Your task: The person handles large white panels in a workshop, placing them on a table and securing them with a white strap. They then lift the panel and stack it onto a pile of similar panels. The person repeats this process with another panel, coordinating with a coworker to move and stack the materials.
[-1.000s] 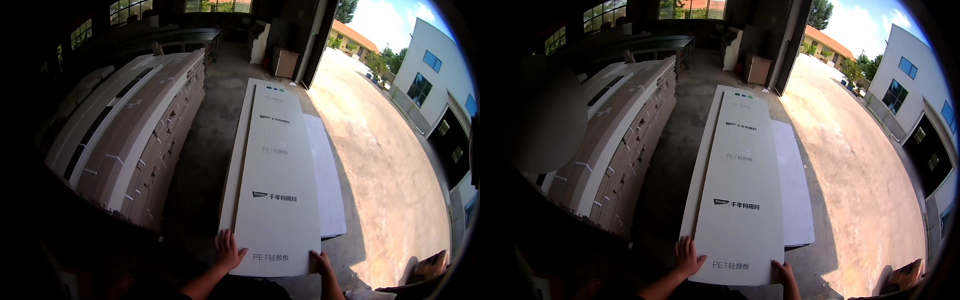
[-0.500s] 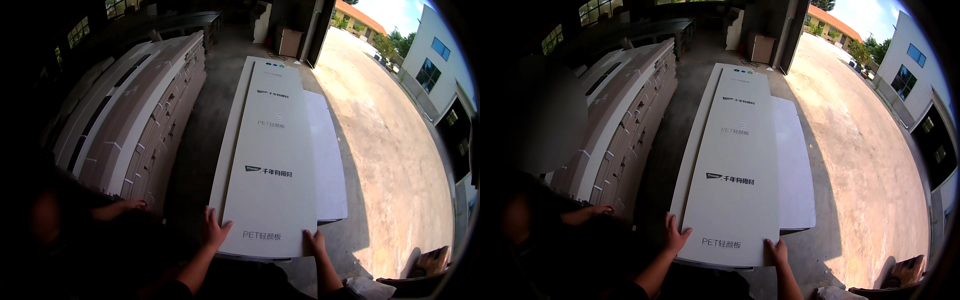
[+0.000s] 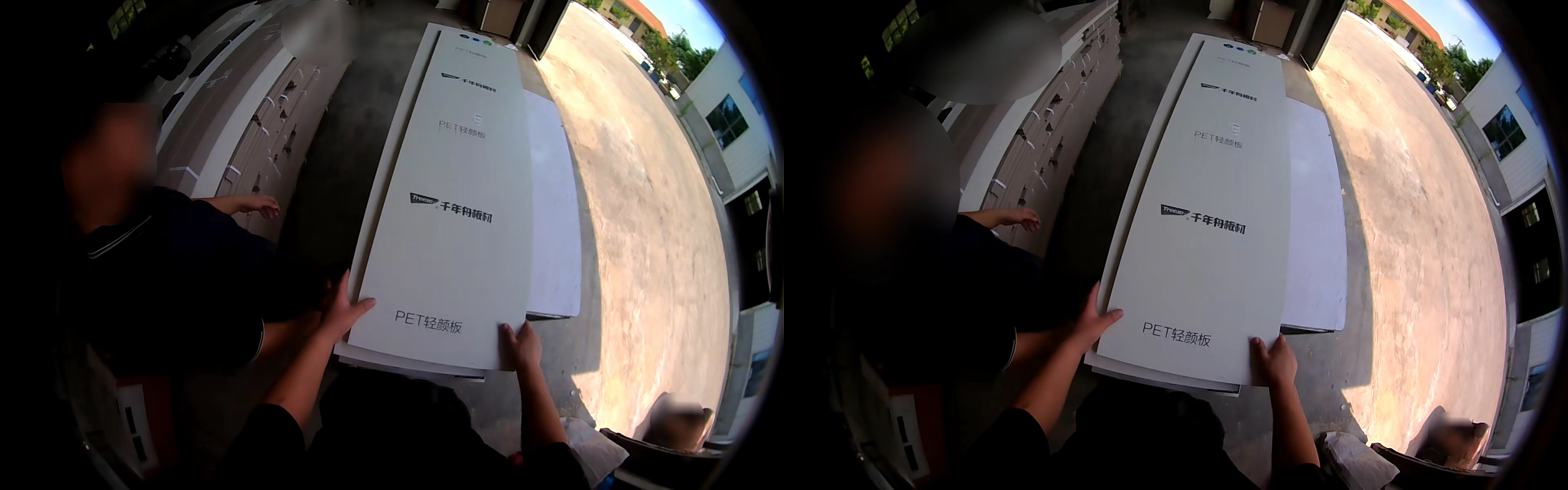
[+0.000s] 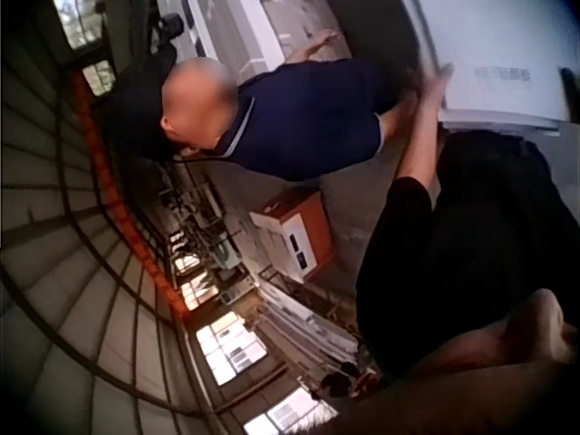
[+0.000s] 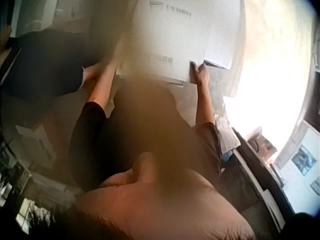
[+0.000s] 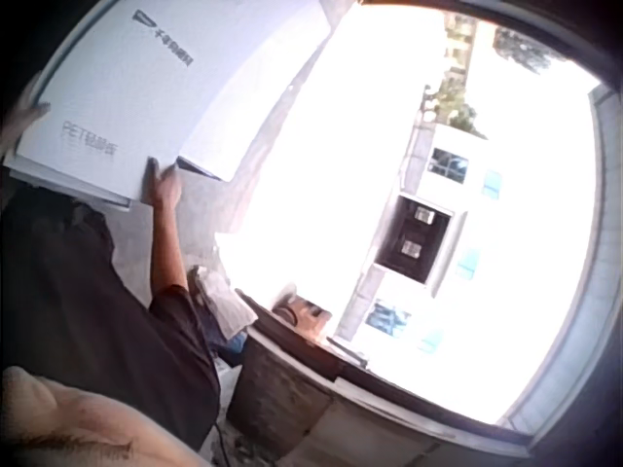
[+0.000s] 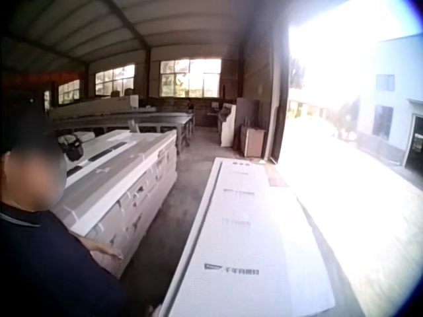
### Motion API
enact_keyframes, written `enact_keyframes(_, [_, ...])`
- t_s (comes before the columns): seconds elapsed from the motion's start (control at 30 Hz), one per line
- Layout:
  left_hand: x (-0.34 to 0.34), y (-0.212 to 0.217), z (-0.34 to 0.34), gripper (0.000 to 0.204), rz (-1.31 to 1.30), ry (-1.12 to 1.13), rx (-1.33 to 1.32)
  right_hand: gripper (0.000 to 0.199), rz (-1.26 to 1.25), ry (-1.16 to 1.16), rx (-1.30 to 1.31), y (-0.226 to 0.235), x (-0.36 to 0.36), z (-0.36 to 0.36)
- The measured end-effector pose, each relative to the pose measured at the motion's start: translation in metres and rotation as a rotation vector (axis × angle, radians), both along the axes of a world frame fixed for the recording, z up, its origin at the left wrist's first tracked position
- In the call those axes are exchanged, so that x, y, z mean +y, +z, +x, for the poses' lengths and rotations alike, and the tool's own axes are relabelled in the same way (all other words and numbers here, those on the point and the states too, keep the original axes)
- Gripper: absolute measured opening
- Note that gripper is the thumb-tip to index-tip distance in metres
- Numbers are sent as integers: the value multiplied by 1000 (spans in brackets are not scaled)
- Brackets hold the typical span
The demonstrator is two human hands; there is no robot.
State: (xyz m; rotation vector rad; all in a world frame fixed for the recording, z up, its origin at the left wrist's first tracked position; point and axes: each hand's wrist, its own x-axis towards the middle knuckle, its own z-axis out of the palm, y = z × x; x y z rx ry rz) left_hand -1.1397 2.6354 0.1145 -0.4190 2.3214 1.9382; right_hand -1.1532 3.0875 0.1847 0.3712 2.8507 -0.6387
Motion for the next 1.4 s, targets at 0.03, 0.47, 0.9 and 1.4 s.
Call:
enact_keyframes(0.03, [5, -1, 3, 82, 6, -6, 6, 68, 60, 36, -15, 10, -6, -4])
enact_keyframes(0.47, [29, 34, 24, 60, 324, 4, -73, 73, -222, -37, 1, -10, 1, 4])
enact_keyframes(0.9, [43, -26, 38, 66, -34, 138, -4, 50, -830, -286, -56, -10, 9, -3])
enact_keyframes(1.4, [38, 7, 37, 62, -516, 43, 109, 52, -955, -426, -106, -14, 7, -6])
